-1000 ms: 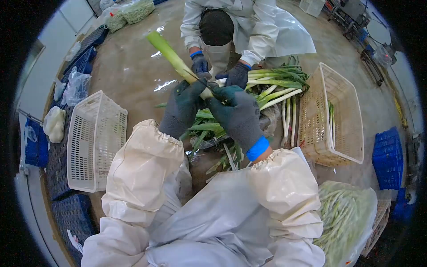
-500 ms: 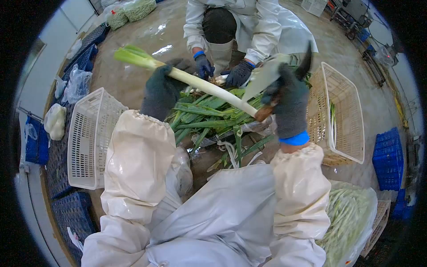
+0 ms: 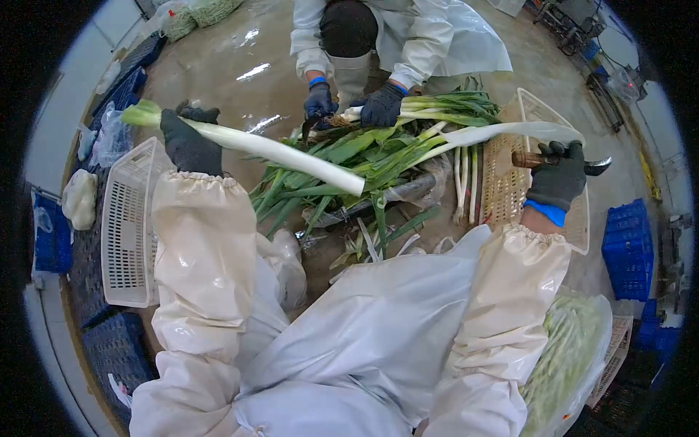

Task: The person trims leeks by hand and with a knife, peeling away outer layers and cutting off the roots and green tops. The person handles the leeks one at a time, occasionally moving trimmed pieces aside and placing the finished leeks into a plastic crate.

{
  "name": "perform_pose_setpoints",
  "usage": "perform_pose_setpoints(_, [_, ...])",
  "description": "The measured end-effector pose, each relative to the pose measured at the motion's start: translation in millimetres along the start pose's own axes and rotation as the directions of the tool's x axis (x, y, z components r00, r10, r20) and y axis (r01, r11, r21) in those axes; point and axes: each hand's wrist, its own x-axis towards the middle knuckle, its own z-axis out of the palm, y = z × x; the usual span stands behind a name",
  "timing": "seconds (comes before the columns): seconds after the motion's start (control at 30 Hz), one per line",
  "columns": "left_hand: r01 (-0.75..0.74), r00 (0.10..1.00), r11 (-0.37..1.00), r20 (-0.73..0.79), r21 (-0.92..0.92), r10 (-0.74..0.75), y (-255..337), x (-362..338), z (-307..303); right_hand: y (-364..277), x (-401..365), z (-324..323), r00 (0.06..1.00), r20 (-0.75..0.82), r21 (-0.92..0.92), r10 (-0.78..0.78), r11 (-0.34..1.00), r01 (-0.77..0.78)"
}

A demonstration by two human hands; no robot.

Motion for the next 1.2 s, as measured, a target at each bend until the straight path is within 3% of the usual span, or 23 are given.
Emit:
perform_pose_setpoints(0.07, [0.015, 0.997, 1.0, -0.075, 0.015, -0.013, -1, -10, -21, 4, -20, 23, 1.0, 0.026, -0.103, 0.01, 0.995, -0.007])
perform_pose_setpoints(0.1, [0.025, 0.994, 0.999, -0.109, 0.022, -0.023, -2, -15, -30, 12, -46, 55, 0.996, -0.065, -0.331, -0.061, 0.943, 0.037])
perform_pose_setpoints(0.2, [0.061, 0.978, 0.997, -0.204, 0.039, -0.052, -7, -36, -55, 42, -76, 95, 0.991, 0.1, -0.419, 0.083, 0.907, -0.034])
perform_pose_setpoints(0.23, [0.075, 0.971, 0.996, -0.229, 0.04, -0.064, -9, -44, -62, 53, -80, 98, 0.934, 0.349, -0.692, -0.078, 0.651, 0.313])
perform_pose_setpoints(0.27, [0.089, 0.965, 0.995, -0.25, 0.041, -0.076, -10, -52, -69, 64, -85, 102, 0.782, 0.611, -0.745, -0.125, 0.245, 0.621])
perform_pose_setpoints(0.3, [0.103, 0.961, 0.994, -0.263, 0.043, -0.088, -11, -59, -72, 68, -100, 135, 0.972, 0.179, -0.727, 0.155, 0.687, 0.024])
perform_pose_setpoints(0.4, [0.132, 0.96, 0.99, -0.252, 0.037, -0.119, -14, -71, -69, 75, -152, 174, 0.898, 0.356, -0.788, 0.26, 0.6, 0.139])
perform_pose_setpoints(0.5, [0.141, 0.984, 0.989, -0.116, 0.03, -0.137, -16, -66, -34, 81, -183, 190, 0.721, 0.299, -0.762, 0.625, 0.611, -0.214])
perform_pose_setpoints(0.6, [0.161, 0.981, 0.987, 0.112, 0.013, -0.161, -18, -57, 27, 96, -210, 194, 0.618, 0.372, -0.743, 0.693, 0.622, -0.249])
perform_pose_setpoints(0.7, [0.23, 0.917, 0.973, 0.335, -0.005, -0.216, -25, -57, 91, 110, -231, 193, 0.567, 0.565, -0.698, 0.6, 0.714, -0.06])
perform_pose_setpoints(0.83, [0.317, 0.822, 0.948, 0.494, 0.014, -0.282, -47, -68, 141, 108, -241, 197, 0.559, 0.457, -0.815, 0.692, 0.577, -0.048])
perform_pose_setpoints(0.93, [0.289, 0.827, 0.951, 0.473, 0.105, -0.304, -74, -78, 152, 117, -239, 190, 0.727, 0.475, -0.754, 0.496, 0.656, 0.046])
perform_pose_setpoints(1.0, [0.215, 0.875, 0.952, 0.391, 0.217, -0.287, -91, -86, 156, 116, -234, 189, 0.77, 0.48, -0.695, 0.421, 0.718, 0.04])
perform_pose_setpoints(1.07, [0.275, 0.836, 0.941, 0.433, 0.198, -0.336, -94, -90, 154, 114, -225, 190, 0.809, 0.478, -0.632, 0.343, 0.774, 0.045])
perform_pose_setpoints(1.1, [0.305, 0.815, 0.933, 0.454, 0.192, -0.36, -94, -89, 153, 109, -221, 190, 0.838, 0.448, -0.674, 0.312, 0.734, 0.086])
perform_pose_setpoints(1.2, [0.35, 0.804, 0.907, 0.422, 0.235, -0.419, -98, -82, 144, 93, -218, 196, 0.911, 0.34, -0.566, 0.232, 0.824, 0.002])
